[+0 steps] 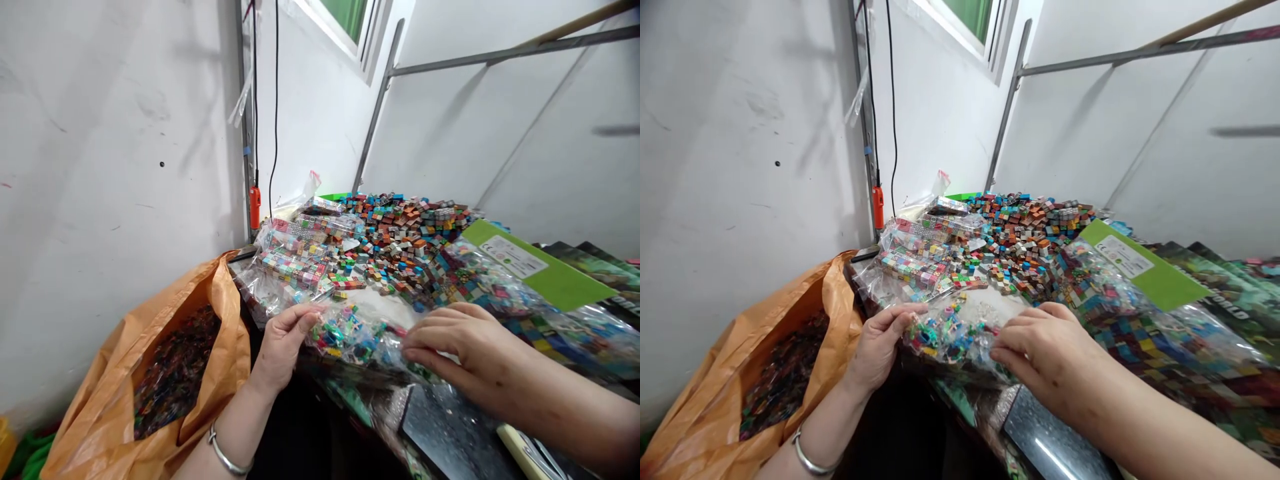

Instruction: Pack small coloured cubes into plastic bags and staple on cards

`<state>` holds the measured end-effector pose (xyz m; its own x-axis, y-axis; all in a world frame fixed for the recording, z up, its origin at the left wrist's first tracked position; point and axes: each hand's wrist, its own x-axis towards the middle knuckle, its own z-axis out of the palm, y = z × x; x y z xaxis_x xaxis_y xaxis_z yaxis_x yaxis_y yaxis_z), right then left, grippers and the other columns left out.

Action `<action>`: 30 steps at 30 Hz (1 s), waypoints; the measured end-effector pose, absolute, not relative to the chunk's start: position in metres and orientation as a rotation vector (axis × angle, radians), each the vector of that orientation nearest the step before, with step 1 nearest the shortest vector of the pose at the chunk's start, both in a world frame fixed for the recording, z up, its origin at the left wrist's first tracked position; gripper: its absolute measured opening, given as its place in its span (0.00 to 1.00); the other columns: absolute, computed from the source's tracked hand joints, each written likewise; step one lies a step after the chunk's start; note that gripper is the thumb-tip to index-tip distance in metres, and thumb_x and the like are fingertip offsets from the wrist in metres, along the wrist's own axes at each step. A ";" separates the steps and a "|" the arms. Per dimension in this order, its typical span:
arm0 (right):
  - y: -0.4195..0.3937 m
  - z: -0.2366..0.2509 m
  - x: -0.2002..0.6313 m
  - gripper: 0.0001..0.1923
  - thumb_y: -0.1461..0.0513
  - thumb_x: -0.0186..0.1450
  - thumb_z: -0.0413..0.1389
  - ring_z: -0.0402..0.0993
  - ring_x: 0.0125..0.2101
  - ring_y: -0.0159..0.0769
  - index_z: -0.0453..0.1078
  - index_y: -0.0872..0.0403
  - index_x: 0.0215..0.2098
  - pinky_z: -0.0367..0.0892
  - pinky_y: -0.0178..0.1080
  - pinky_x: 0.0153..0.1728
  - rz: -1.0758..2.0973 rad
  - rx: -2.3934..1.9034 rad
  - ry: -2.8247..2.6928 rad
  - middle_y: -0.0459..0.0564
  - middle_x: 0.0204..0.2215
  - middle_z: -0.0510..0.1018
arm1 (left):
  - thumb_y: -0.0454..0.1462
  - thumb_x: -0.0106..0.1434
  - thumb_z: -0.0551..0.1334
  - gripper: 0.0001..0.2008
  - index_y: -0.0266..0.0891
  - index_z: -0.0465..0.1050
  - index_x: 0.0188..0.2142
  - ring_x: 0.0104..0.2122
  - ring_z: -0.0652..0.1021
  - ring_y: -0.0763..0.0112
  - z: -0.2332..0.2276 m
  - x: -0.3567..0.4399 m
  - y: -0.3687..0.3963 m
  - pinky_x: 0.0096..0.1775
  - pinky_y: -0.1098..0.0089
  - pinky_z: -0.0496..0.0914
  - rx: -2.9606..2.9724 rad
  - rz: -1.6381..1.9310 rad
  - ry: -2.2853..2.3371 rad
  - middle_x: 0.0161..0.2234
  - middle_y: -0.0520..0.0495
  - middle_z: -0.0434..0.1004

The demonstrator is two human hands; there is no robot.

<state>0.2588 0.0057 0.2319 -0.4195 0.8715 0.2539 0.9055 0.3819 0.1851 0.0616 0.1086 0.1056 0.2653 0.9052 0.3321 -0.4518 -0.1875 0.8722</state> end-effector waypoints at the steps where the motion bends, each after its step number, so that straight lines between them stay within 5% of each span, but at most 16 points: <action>1: 0.006 0.231 0.257 0.08 0.60 0.61 0.51 0.72 0.28 0.32 0.72 0.49 0.29 0.61 0.38 0.36 -0.409 -1.627 -2.530 0.46 0.26 0.77 | 0.39 0.54 0.62 0.10 0.39 0.75 0.35 0.44 0.72 0.64 0.106 0.061 0.109 0.48 0.67 0.62 1.209 1.288 0.459 0.41 0.46 0.75; 7: 0.026 0.234 0.229 0.19 0.49 0.59 0.51 0.71 0.38 0.41 0.70 0.54 0.39 0.64 0.41 0.38 -0.400 -1.626 -2.474 0.54 0.35 0.76 | 0.31 0.42 0.70 0.32 0.43 0.65 0.49 0.48 0.69 0.61 0.112 0.063 0.109 0.47 0.68 0.64 1.205 1.097 0.348 0.49 0.44 0.69; 12: 0.055 0.243 0.227 0.20 0.58 0.67 0.37 0.72 0.25 0.32 0.71 0.50 0.37 0.63 0.32 0.24 -0.020 -1.929 -2.363 0.46 0.27 0.77 | 0.31 0.42 0.69 0.31 0.43 0.65 0.47 0.41 0.73 0.65 0.112 0.063 0.109 0.41 0.71 0.68 1.235 1.074 0.429 0.45 0.46 0.73; 18: 0.078 0.237 0.235 0.09 0.64 0.56 0.51 0.72 0.27 0.34 0.72 0.50 0.31 0.60 0.31 0.24 -0.137 -2.041 -2.529 0.45 0.26 0.77 | 0.31 0.42 0.70 0.30 0.42 0.66 0.47 0.41 0.73 0.66 0.110 0.064 0.110 0.41 0.72 0.67 1.228 1.091 0.452 0.44 0.46 0.73; 23: 0.079 0.240 0.233 0.10 0.64 0.59 0.47 0.68 0.26 0.31 0.69 0.52 0.26 0.58 0.32 0.26 -0.262 -1.920 -2.547 0.46 0.26 0.74 | 0.31 0.44 0.69 0.35 0.45 0.61 0.51 0.38 0.74 0.70 0.108 0.064 0.113 0.41 0.72 0.67 1.217 1.056 0.419 0.47 0.46 0.71; 30: 0.062 0.251 0.222 0.08 0.63 0.58 0.47 0.61 0.19 0.28 0.67 0.50 0.28 0.52 0.30 0.21 -0.113 -1.866 -2.403 0.42 0.19 0.69 | 0.31 0.44 0.69 0.41 0.47 0.55 0.56 0.48 0.69 0.60 0.109 0.064 0.116 0.47 0.67 0.65 1.195 1.041 0.372 0.53 0.45 0.65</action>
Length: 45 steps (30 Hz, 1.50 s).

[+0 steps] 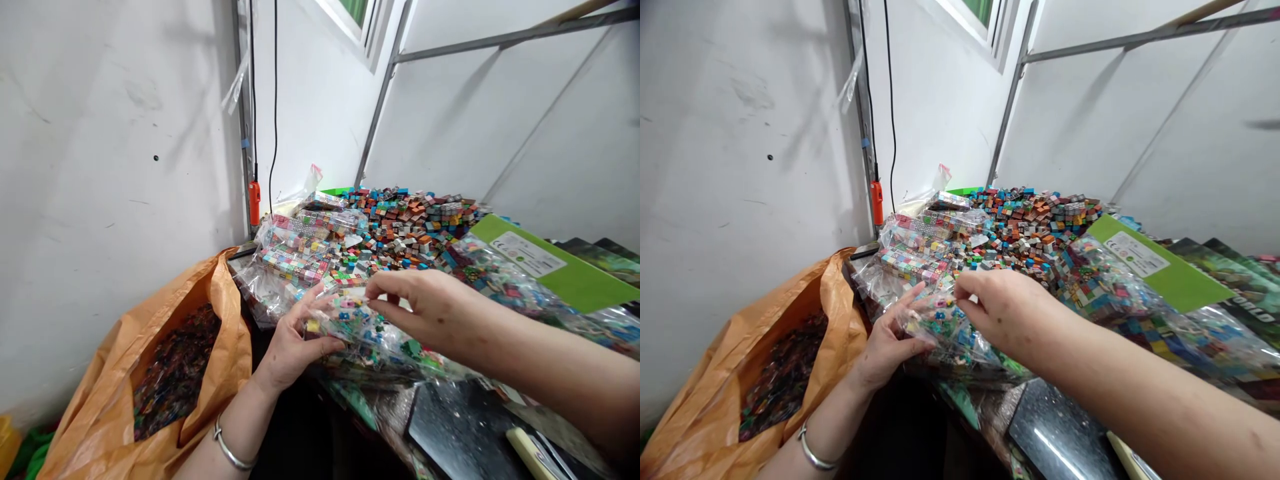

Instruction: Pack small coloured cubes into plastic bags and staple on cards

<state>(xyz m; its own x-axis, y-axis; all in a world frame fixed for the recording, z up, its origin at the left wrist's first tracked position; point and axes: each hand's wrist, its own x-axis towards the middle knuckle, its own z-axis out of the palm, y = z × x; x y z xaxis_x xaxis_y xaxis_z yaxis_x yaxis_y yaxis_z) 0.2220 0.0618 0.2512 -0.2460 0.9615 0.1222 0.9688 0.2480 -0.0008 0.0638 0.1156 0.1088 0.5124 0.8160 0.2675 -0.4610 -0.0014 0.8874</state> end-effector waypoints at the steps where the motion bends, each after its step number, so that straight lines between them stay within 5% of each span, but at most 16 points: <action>1: 0.061 0.248 0.220 0.08 0.63 0.58 0.46 0.62 0.20 0.28 0.67 0.50 0.27 0.53 0.30 0.22 -0.109 -1.852 -2.433 0.42 0.19 0.69 | 0.31 0.44 0.69 0.40 0.46 0.56 0.55 0.49 0.69 0.59 0.108 0.064 0.116 0.48 0.65 0.64 1.211 1.043 0.377 0.53 0.45 0.65; 9: 0.069 0.229 0.210 0.09 0.63 0.59 0.47 0.66 0.23 0.31 0.68 0.52 0.25 0.56 0.32 0.26 0.020 -1.868 -2.572 0.46 0.21 0.72 | 0.34 0.44 0.69 0.27 0.41 0.69 0.46 0.50 0.67 0.56 0.112 0.066 0.120 0.52 0.61 0.60 1.403 1.069 0.352 0.49 0.45 0.69; 15: 0.053 0.239 0.241 0.10 0.58 0.55 0.54 0.68 0.35 0.37 0.70 0.49 0.35 0.60 0.36 0.36 0.082 -1.870 -2.491 0.48 0.32 0.74 | 0.33 0.50 0.66 0.13 0.38 0.74 0.38 0.47 0.70 0.61 0.107 0.068 0.121 0.50 0.64 0.62 1.448 1.148 0.343 0.45 0.45 0.73; 26: 0.036 0.244 0.260 0.05 0.64 0.55 0.50 0.65 0.21 0.30 0.68 0.51 0.26 0.56 0.31 0.22 0.016 -2.136 -2.427 0.44 0.21 0.72 | 0.30 0.49 0.66 0.14 0.42 0.75 0.37 0.47 0.70 0.66 0.104 0.069 0.124 0.49 0.69 0.63 1.433 1.144 0.258 0.44 0.48 0.73; 40: 0.034 0.251 0.262 0.13 0.66 0.60 0.48 0.72 0.33 0.33 0.72 0.51 0.38 0.64 0.31 0.33 0.072 -1.827 -2.469 0.48 0.34 0.77 | 0.31 0.49 0.66 0.13 0.42 0.75 0.36 0.47 0.70 0.65 0.103 0.071 0.123 0.49 0.68 0.63 1.424 1.162 0.304 0.43 0.49 0.74; 45: 0.041 0.235 0.243 0.11 0.67 0.56 0.51 0.69 0.24 0.30 0.74 0.50 0.24 0.59 0.30 0.25 0.176 -1.918 -2.725 0.44 0.22 0.76 | 0.32 0.48 0.67 0.12 0.41 0.75 0.35 0.47 0.70 0.62 0.105 0.071 0.123 0.48 0.67 0.63 1.448 1.145 0.299 0.43 0.47 0.74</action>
<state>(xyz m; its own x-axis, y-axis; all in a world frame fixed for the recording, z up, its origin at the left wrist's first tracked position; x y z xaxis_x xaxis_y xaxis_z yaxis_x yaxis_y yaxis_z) 0.2433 0.0414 0.2347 -0.3267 0.9195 -0.2187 0.9399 0.3403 0.0267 0.0714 0.1229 0.1052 0.4812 0.7454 0.4612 -0.4250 -0.2618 0.8665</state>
